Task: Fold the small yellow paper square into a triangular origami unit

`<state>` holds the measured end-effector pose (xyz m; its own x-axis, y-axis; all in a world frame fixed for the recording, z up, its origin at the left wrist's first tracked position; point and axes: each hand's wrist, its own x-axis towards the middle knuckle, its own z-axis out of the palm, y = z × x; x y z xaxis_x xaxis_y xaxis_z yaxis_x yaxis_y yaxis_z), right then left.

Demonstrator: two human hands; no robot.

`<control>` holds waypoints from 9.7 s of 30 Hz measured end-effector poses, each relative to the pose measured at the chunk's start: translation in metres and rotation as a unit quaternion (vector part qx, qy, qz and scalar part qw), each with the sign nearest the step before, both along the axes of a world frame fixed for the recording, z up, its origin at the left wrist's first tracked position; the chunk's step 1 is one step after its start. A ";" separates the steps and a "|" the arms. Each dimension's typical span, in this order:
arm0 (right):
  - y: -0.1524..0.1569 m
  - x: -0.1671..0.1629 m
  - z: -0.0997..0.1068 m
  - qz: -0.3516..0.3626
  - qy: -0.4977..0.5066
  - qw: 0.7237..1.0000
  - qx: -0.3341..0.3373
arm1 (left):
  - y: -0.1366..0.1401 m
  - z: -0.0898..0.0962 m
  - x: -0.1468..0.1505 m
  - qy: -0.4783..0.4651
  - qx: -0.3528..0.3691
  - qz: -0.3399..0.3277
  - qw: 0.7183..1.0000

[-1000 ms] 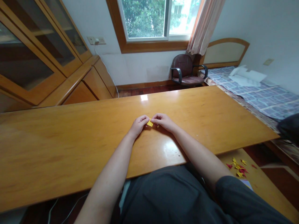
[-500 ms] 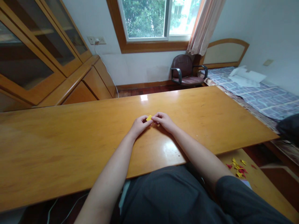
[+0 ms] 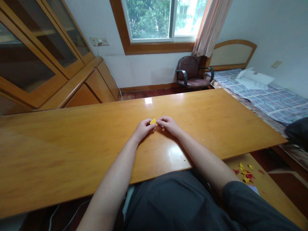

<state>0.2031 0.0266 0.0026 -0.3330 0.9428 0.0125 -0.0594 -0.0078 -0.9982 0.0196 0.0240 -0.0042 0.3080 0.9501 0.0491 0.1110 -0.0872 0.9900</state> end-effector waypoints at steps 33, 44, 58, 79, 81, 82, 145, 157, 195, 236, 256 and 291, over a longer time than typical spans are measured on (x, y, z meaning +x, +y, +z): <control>-0.001 0.001 0.000 0.008 0.001 1.000 0.009 | -0.002 0.002 0.001 -0.049 -0.034 -0.025 0.998; -0.001 -0.001 -0.002 -0.012 -0.016 1.000 0.003 | -0.002 0.000 0.002 -0.019 -0.011 -0.028 0.999; 0.002 -0.003 -0.007 -0.040 0.006 0.999 0.025 | 0.001 -0.004 0.002 -0.033 -0.026 0.018 0.999; 0.003 -0.005 -0.010 -0.038 -0.017 0.998 0.054 | -0.002 -0.004 0.006 0.050 0.031 0.045 0.997; 0.003 -0.005 -0.011 -0.035 -0.032 0.997 0.055 | -0.004 -0.001 0.006 0.068 0.043 0.044 0.996; 0.003 -0.005 -0.012 -0.034 -0.041 0.997 0.058 | -0.004 0.000 0.006 0.075 0.048 0.041 0.995; 0.005 -0.006 -0.014 -0.079 0.063 0.994 0.033 | -0.003 0.000 0.003 0.073 0.001 0.035 0.997; 0.005 -0.006 -0.015 -0.085 0.056 0.994 0.044 | -0.002 0.001 0.002 0.058 -0.010 0.026 0.998; 0.004 -0.008 -0.012 -0.100 0.057 0.990 0.080 | -0.005 0.008 0.004 -0.027 -0.119 0.000 0.993; 0.006 -0.008 -0.014 -0.124 0.059 0.987 0.089 | -0.005 0.008 0.006 -0.044 -0.140 0.025 0.989; 0.006 -0.009 -0.014 -0.096 0.075 0.990 0.065 | -0.004 0.009 0.006 -0.056 -0.122 0.019 0.991; 0.005 -0.008 -0.013 -0.154 0.039 0.983 0.089 | -0.006 0.009 0.006 -0.071 -0.122 0.025 0.990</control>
<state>0.1955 0.0320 -0.0107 -0.0240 0.9794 0.2004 -0.1079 0.1968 -0.9745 0.0258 0.0177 0.0045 0.2668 0.9528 -0.1448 -0.0329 0.1592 0.9867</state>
